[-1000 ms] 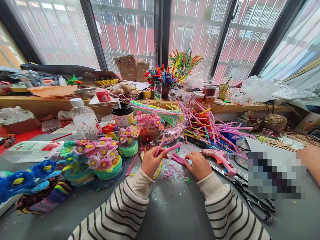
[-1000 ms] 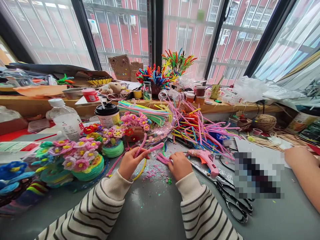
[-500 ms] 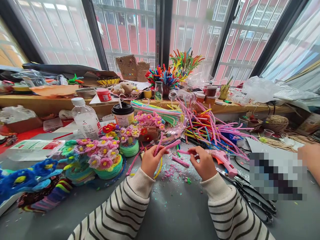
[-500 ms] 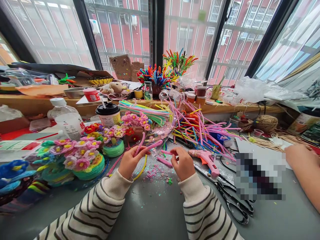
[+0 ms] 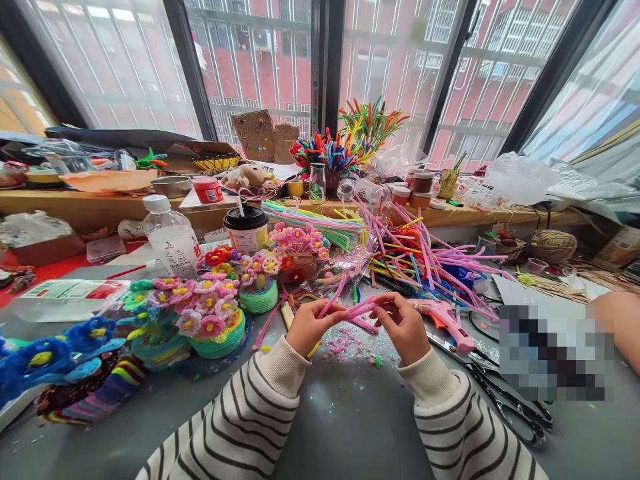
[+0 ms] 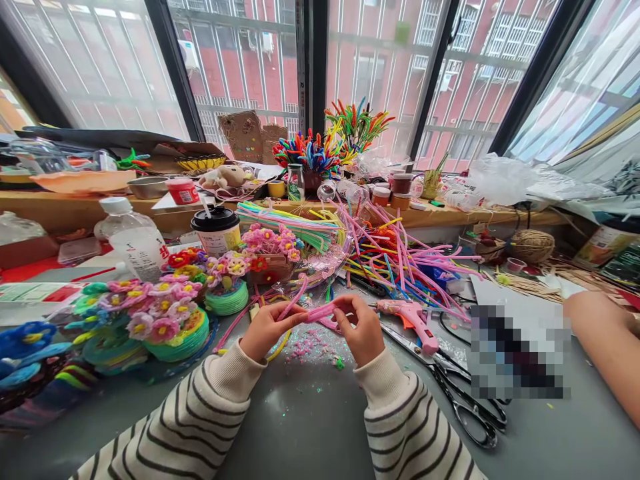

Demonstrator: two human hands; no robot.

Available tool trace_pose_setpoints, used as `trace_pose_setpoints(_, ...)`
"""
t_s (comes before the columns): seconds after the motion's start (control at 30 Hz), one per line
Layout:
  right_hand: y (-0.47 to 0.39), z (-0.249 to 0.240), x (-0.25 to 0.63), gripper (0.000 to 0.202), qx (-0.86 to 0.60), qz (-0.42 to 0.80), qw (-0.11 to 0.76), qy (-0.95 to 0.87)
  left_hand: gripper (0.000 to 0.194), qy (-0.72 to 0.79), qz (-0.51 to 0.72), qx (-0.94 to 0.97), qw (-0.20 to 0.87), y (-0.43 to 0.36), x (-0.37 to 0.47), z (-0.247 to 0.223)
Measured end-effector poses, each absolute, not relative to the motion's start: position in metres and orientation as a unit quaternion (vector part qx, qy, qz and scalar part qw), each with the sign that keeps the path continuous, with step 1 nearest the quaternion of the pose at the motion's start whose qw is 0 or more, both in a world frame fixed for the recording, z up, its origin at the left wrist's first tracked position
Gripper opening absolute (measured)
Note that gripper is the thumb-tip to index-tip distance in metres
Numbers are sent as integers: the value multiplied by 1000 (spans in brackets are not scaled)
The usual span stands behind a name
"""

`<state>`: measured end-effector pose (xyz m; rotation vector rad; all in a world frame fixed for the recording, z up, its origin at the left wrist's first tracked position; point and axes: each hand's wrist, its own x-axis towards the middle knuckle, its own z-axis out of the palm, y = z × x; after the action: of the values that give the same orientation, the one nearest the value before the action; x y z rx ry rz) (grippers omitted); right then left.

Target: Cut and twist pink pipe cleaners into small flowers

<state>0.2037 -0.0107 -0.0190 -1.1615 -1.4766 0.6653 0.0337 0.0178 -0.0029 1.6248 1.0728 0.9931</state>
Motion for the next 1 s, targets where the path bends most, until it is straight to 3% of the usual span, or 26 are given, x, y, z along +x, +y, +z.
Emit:
trace_pose_setpoints(0.2, -9, -21, 203, 12, -463, 274, 597, -596, 23, 426, 393, 659, 479, 17, 34, -2)
trace_pose_setpoints(1.0, -11, -20, 197, 25, -422, 425, 597, -534, 26, 414, 304, 737, 439, 15, 35, -5)
